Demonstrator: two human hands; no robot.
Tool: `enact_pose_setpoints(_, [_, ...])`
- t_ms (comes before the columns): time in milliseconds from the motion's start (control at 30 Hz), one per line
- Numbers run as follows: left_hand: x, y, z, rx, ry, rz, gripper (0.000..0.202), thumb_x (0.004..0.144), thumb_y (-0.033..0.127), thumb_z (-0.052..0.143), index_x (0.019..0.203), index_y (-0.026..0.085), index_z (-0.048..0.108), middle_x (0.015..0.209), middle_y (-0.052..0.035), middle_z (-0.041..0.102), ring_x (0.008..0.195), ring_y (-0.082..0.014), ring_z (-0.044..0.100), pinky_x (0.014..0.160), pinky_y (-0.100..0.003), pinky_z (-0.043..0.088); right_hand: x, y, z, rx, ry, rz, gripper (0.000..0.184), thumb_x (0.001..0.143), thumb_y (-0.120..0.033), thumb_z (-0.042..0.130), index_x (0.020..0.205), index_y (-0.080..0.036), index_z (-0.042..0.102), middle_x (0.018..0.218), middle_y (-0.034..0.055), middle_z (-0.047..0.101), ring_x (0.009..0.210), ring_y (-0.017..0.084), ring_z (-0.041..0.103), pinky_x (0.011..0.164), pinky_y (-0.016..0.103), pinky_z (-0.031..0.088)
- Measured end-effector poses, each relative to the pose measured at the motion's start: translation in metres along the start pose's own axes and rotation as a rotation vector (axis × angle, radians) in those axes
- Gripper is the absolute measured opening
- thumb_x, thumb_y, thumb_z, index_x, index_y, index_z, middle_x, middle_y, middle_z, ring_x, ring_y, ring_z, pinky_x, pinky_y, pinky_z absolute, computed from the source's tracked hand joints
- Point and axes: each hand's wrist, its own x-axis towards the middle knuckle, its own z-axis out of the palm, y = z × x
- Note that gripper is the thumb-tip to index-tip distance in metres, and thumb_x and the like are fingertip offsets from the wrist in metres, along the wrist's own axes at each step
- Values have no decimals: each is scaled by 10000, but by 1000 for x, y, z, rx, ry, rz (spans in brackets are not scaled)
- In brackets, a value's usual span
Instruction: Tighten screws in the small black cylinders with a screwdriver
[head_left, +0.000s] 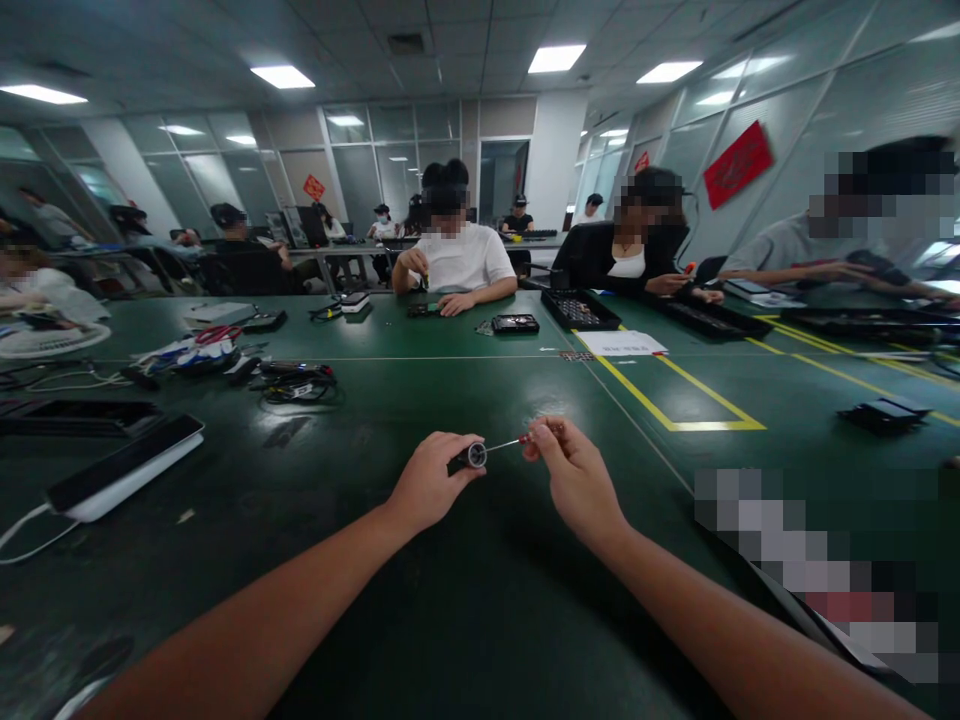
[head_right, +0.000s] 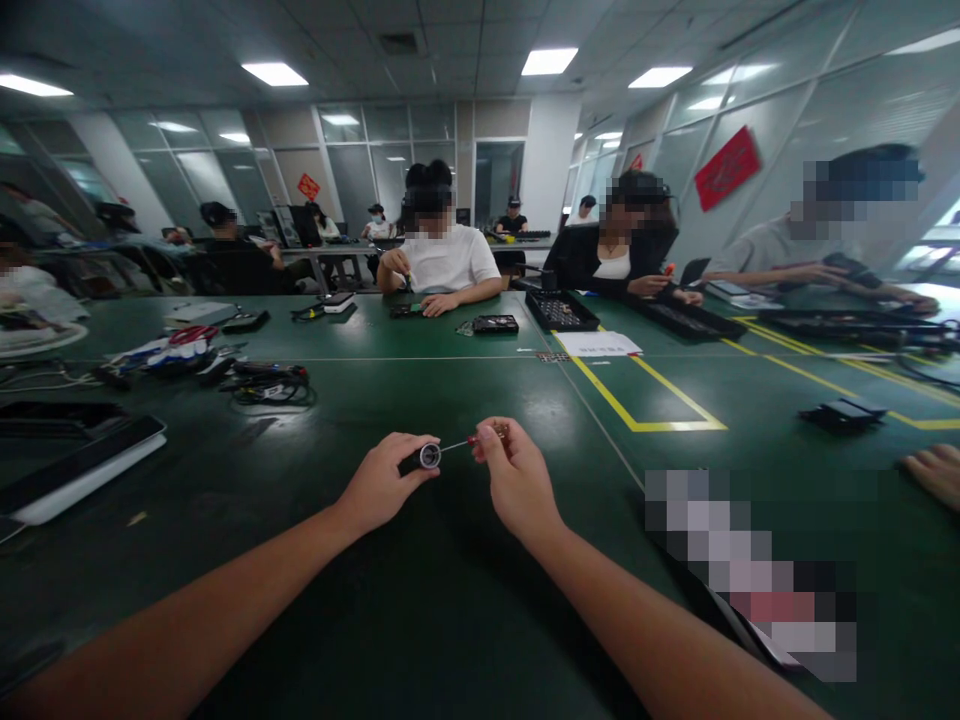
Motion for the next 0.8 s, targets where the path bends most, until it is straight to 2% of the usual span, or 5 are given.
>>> enact_pose_setpoints(133, [3,0,-4,68,-27,119,306,868,202,729,1165,252,673,1134,-13,714,1076,-219,611,984,-423,434,7,6,1,303,78,237,283,876,-481,600,846,-201,626,711,8,597,643,165,568,646,333,501])
enact_pose_setpoints(233, [4,0,-6,96,1,81,327,869,216,730,1187,255,664,1160,-16,709,1097,-226,604,987,-436,432,11,11,-1,441,107,333,268,826,-462,655,775,-203,612,615,-21,527,554,141,505,560,305,488])
enact_pose_setpoints(433, [3,-3,-3,86,12,50,350,855,274,751,1194,271,662,1148,-8,710,1085,-229,607,975,-440,440,8,11,-1,264,103,145,308,864,-517,625,908,-213,625,795,18,641,695,171,612,695,349,540])
enact_pose_setpoints(600, [3,-6,-1,67,19,62,348,846,269,762,1181,267,671,1134,-15,715,1068,-232,612,960,-435,447,3,3,-2,-42,6,-23,289,953,-489,524,928,-213,605,766,18,646,718,181,626,721,351,508])
enact_pose_setpoints(800, [3,-7,-2,47,28,36,355,850,268,756,1194,274,669,1137,-15,713,1075,-231,611,963,-426,457,-6,-4,-4,-167,-78,-131,224,980,-430,502,1005,-228,598,832,33,685,777,194,673,731,344,518])
